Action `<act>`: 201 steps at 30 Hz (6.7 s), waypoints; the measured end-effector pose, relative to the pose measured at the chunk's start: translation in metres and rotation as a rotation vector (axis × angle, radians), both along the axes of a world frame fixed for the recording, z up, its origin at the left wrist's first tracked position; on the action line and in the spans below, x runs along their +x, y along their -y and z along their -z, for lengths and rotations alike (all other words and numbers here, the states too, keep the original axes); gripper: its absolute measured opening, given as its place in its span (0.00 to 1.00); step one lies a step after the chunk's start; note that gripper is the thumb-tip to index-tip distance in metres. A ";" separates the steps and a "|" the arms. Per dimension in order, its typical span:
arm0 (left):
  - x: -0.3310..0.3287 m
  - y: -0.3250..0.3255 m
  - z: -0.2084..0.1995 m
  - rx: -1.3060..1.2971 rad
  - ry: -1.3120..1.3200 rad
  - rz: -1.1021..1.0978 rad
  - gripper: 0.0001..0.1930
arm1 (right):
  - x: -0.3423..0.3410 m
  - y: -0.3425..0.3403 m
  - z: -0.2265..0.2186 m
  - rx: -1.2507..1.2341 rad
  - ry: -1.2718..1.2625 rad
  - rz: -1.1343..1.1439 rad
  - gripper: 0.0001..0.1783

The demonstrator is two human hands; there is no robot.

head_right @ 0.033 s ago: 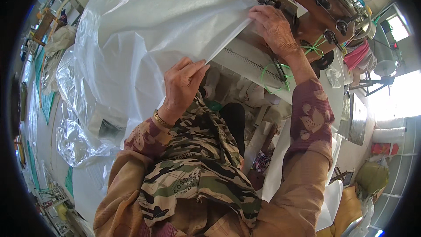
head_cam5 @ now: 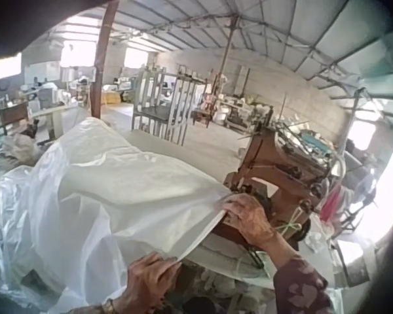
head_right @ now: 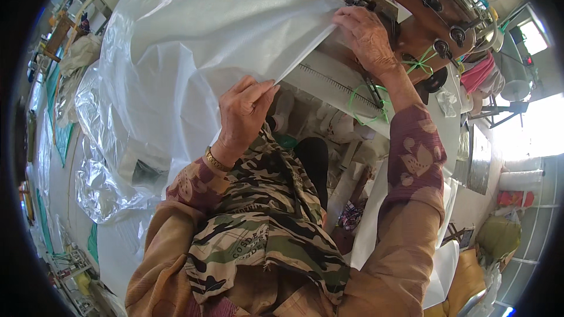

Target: Sewing edges of large white plastic sheets using an industrial sewing machine in a manufacturing environment.

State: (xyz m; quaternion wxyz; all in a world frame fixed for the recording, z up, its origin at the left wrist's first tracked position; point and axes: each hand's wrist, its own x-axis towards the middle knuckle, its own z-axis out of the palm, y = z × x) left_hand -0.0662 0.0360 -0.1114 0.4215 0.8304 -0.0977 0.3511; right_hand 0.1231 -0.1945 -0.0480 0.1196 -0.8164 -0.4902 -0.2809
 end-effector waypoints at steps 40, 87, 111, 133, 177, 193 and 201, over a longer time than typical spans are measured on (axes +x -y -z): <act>0.003 0.005 0.019 -0.252 -0.301 0.485 0.17 | -0.004 -0.013 0.013 0.100 0.033 0.274 0.14; 0.013 0.035 0.040 -0.028 -0.078 0.445 0.17 | -0.069 -0.048 0.021 0.595 -0.221 0.565 0.16; 0.147 0.070 -0.027 0.543 0.018 0.165 0.16 | -0.076 -0.045 0.084 1.063 -0.583 0.405 0.18; 0.151 -0.145 0.047 0.671 -0.302 0.003 0.27 | -0.147 -0.076 0.117 0.712 -0.526 0.215 0.07; 0.153 -0.147 0.052 0.606 -0.248 0.056 0.28 | -0.144 -0.165 0.191 1.376 -1.356 -0.107 0.22; 0.152 -0.146 0.050 0.617 -0.270 0.045 0.28 | -0.203 -0.163 0.183 0.270 -1.246 0.191 0.20; 0.156 -0.149 0.051 0.633 -0.260 0.046 0.28 | -0.185 -0.164 0.109 0.010 -0.580 0.165 0.14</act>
